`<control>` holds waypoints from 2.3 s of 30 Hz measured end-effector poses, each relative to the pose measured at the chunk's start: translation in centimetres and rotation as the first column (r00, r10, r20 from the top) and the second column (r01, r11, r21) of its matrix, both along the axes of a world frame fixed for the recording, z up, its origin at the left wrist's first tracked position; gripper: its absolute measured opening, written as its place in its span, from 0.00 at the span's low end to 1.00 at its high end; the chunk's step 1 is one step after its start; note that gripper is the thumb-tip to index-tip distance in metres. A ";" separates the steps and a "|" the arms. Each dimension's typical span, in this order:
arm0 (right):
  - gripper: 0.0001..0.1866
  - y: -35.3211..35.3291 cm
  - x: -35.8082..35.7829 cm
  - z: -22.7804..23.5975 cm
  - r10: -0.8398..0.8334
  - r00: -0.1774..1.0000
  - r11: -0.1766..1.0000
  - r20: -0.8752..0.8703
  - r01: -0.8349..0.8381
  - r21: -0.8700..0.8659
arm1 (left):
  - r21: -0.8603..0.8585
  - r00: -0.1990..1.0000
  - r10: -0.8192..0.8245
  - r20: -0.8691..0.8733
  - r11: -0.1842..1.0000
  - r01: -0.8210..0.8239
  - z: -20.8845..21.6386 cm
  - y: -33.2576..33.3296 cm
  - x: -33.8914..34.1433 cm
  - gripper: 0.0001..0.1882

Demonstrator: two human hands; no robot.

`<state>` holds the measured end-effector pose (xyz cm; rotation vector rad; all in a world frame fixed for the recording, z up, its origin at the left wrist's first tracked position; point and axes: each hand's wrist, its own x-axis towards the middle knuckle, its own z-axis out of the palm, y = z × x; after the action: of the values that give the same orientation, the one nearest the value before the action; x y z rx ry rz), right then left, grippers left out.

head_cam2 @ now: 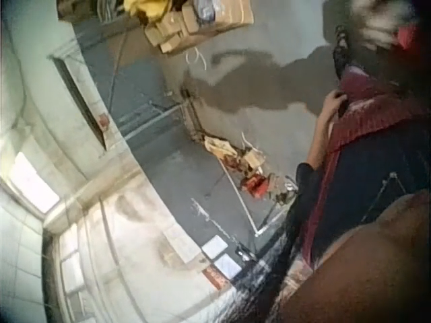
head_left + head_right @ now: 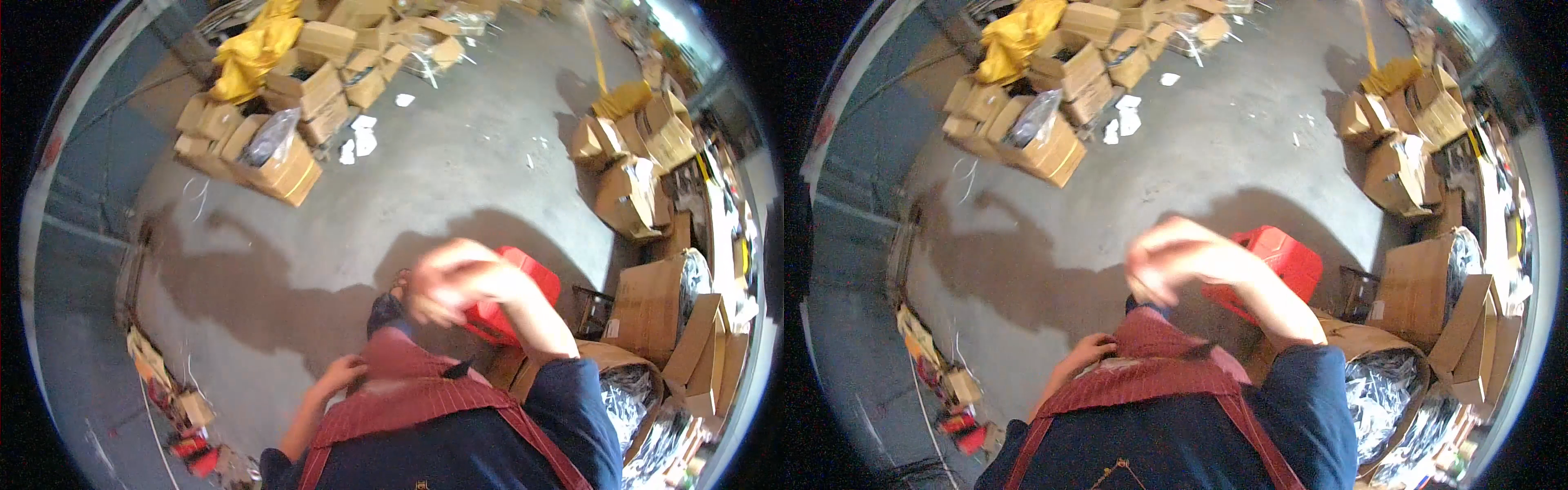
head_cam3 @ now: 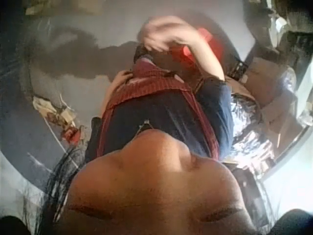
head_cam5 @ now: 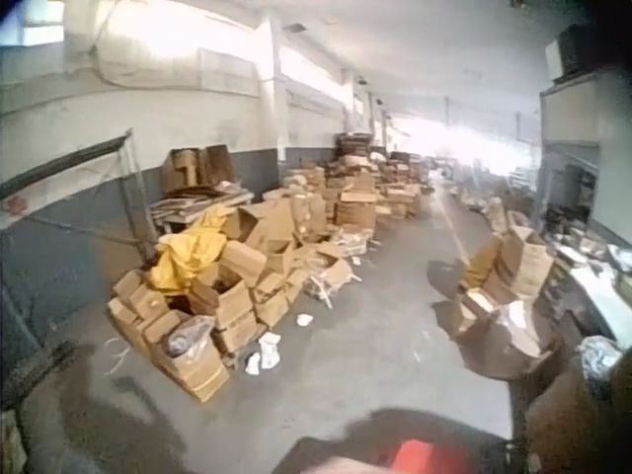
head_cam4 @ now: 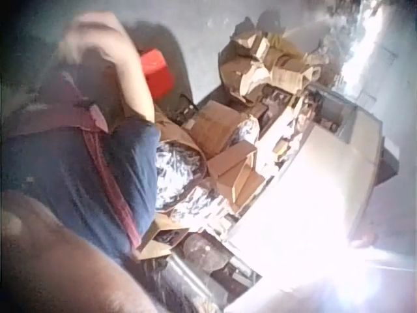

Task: The person organizes stacks of black plastic components by taking them from a table, carrying them across the room, and placing them into cardboard boxes, and later retrieves more components from a yellow bag to bring back to the table.

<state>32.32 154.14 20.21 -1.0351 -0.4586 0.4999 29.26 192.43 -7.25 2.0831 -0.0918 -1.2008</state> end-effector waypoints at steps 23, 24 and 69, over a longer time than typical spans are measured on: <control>0.19 -43.9 6.7 -24.2 -0.690 0.714 0.205 0.119 0.351 -0.914 | 0.340 -0.201 -0.926 0.320 -0.086 0.937 9.6 -80.9 31.4 0.24; 0.19 -46.5 6.1 -22.6 -0.763 0.646 0.151 0.038 0.234 -0.960 | 0.195 -0.231 -0.923 0.307 -0.177 0.965 12.7 -84.1 30.2 0.24; 0.14 -107.1 -36.9 -46.9 -0.632 0.547 0.248 -0.549 -0.529 -0.812 | 0.318 0.086 -0.993 -0.079 0.056 0.946 -10.6 -138.4 23.2 0.19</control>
<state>-4.59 47.02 -26.74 -1.8383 1.0822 1.2463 52.48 54.05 -17.82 2.3013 -1.8756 -1.8352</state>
